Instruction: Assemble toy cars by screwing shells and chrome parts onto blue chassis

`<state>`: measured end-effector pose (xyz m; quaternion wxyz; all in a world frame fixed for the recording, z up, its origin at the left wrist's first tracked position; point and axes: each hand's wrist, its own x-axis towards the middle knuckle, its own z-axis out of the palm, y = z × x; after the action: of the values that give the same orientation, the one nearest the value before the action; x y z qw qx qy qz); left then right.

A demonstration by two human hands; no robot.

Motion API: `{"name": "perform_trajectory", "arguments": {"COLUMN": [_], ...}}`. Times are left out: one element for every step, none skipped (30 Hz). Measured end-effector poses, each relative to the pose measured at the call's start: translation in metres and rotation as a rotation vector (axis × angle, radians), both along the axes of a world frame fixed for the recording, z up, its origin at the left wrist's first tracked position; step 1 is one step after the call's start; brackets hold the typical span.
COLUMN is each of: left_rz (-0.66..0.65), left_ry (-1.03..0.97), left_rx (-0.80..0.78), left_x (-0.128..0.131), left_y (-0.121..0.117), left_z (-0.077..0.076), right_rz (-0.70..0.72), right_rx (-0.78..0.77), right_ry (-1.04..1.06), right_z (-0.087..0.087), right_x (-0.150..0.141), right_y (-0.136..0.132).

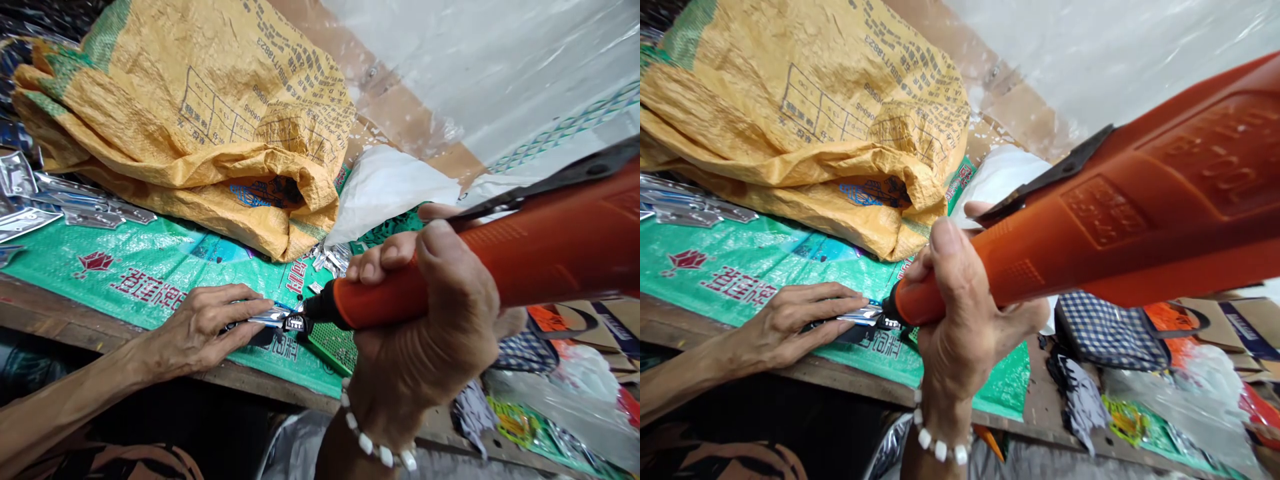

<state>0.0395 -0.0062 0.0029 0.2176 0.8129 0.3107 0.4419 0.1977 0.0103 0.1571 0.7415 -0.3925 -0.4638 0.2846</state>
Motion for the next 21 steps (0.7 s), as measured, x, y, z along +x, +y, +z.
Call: {"name": "perform_trajectory", "arguments": {"left_rz": [0.001,0.002,0.003,0.004,0.005,0.005,0.005,0.005,0.004,0.003,0.002,0.002,0.002,0.001,0.003,0.005,0.004,0.002,-0.001,-0.003,-0.005], "left_ry": [0.004,0.007,0.010,0.013,0.014,0.015,0.015,0.014,0.012,0.009,0.006,0.002,-0.001,-0.005,-0.006,-0.006,-0.004,0.000,0.004,0.007,0.009], "left_rx": [-0.002,-0.003,-0.002,-0.002,-0.002,-0.002,-0.001,-0.001,0.000,0.000,0.001,0.002,0.002,0.003,0.003,0.002,0.000,-0.002,-0.004,-0.006,-0.008], "left_x": [0.0001,0.0002,0.0004,0.0005,0.0006,0.0007,0.0007,0.0007,0.0006,0.0007,0.0007,0.0008,0.0009,0.0010,0.0011,0.0011,0.0011,0.0010,0.0008,0.0007,0.0005], "left_y": [0.0000,0.0000,0.0000,-0.0001,-0.0001,-0.0002,-0.0003,-0.0004,-0.0005,-0.0006,-0.0006,-0.0006,-0.0006,-0.0006,-0.0005,-0.0004,-0.0003,-0.0003,-0.0002,-0.0002,-0.0003], "left_z": [0.0002,0.0006,0.0010,0.0015,0.0020,0.0024,0.0027,0.0029,0.0028,0.0026,0.0022,0.0017,0.0013,0.0010,0.0009,0.0009,0.0010,0.0013,0.0016,0.0018,0.0020], "right_rz": [-0.007,-0.008,-0.004,0.002,0.008,0.007,0.005,0.001,0.002,0.004,0.005,0.002,-0.003,-0.011,-0.018,-0.023,-0.025,-0.027,-0.030,-0.031,-0.029], "right_rx": [-0.003,-0.002,0.001,0.006,0.009,0.011,0.007,0.002,-0.003,-0.012,-0.024,-0.035,-0.044,-0.047,-0.046,-0.044,-0.043,-0.046,-0.045,-0.042,-0.032], "right_ry": [-0.008,-0.015,-0.019,-0.021,-0.022,-0.026,-0.033,-0.038,-0.039,-0.034,-0.028,-0.023,-0.022,-0.024,-0.030,-0.037,-0.047,-0.059,-0.069,-0.075,-0.077], "right_z": [-0.0003,-0.0007,-0.0011,-0.0015,-0.0018,-0.0020,-0.0021,-0.0021,-0.0018,-0.0016,-0.0013,-0.0011,-0.0010,-0.0011,-0.0015,-0.0020,-0.0026,-0.0032,-0.0036,-0.0040,-0.0042], "right_x": [0.0006,0.0011,0.0015,0.0016,0.0016,0.0016,0.0015,0.0013,0.0013,0.0012,0.0012,0.0012,0.0013,0.0013,0.0014,0.0015,0.0015,0.0016,0.0017,0.0018,0.0018], "right_y": [0.0002,0.0004,0.0006,0.0008,0.0009,0.0010,0.0010,0.0009,0.0008,0.0007,0.0006,0.0005,0.0004,0.0004,0.0005,0.0007,0.0009,0.0013,0.0017,0.0020,0.0023]}}
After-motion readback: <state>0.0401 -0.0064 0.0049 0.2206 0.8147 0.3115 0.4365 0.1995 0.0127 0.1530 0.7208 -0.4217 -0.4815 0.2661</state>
